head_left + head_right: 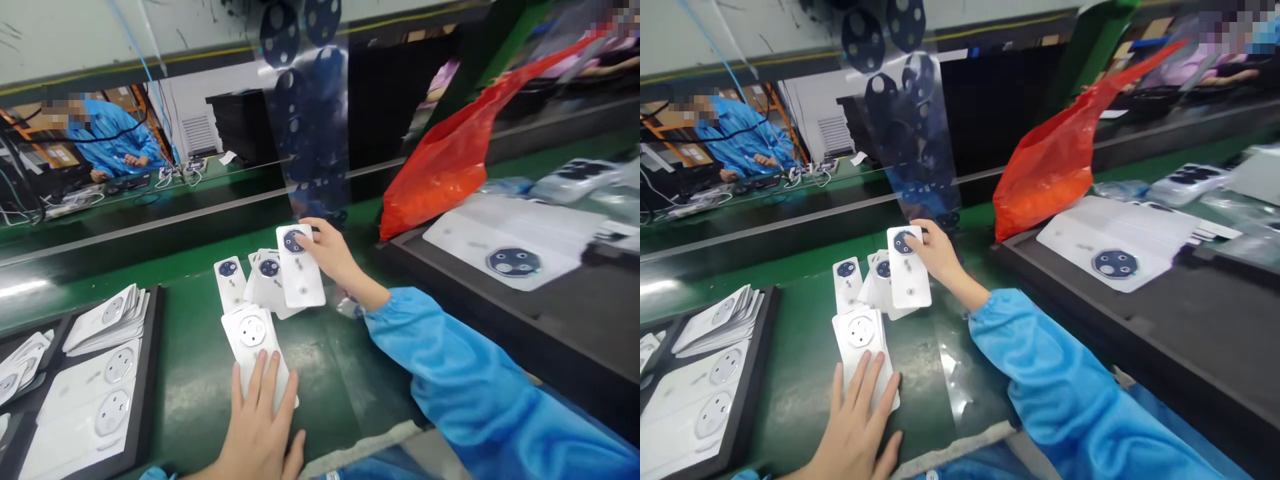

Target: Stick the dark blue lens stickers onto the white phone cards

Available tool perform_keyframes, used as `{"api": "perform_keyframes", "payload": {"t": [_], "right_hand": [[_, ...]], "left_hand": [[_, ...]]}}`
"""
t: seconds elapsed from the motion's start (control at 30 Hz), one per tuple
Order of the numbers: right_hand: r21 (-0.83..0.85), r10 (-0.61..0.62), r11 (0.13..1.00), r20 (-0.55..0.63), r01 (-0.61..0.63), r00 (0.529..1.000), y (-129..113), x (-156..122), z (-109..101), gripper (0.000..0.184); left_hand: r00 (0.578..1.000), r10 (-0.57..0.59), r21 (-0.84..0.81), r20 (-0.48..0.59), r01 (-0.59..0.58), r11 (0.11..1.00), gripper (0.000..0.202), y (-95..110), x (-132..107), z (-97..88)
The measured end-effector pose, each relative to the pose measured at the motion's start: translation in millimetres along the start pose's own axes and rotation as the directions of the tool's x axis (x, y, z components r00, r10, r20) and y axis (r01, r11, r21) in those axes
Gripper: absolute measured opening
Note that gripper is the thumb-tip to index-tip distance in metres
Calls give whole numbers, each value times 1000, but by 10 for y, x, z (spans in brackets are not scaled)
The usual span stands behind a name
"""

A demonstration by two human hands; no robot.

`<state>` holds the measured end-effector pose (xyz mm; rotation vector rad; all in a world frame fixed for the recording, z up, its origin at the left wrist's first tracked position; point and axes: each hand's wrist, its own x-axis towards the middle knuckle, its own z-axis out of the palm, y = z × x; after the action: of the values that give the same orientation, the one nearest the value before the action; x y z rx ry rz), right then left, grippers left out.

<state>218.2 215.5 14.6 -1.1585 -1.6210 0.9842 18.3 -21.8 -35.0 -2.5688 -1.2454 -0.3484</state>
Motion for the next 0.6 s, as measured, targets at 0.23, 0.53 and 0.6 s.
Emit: {"api": "perform_keyframes", "payload": {"t": [0.23,0.53,0.6], "right_hand": [[-356,-81,928,102,112,992,192,137,-149,50],[-523,49,821,466,231,883,223,-550,-1198,55],[-545,33,806,429,229,903,335,-675,-1197,57]], "left_hand": [[997,70,62,-28,-68,996,65,-116,27,33],[986,93,75,-141,-83,994,62,-125,97,48],[987,86,67,-136,-78,995,61,-115,104,43]]}}
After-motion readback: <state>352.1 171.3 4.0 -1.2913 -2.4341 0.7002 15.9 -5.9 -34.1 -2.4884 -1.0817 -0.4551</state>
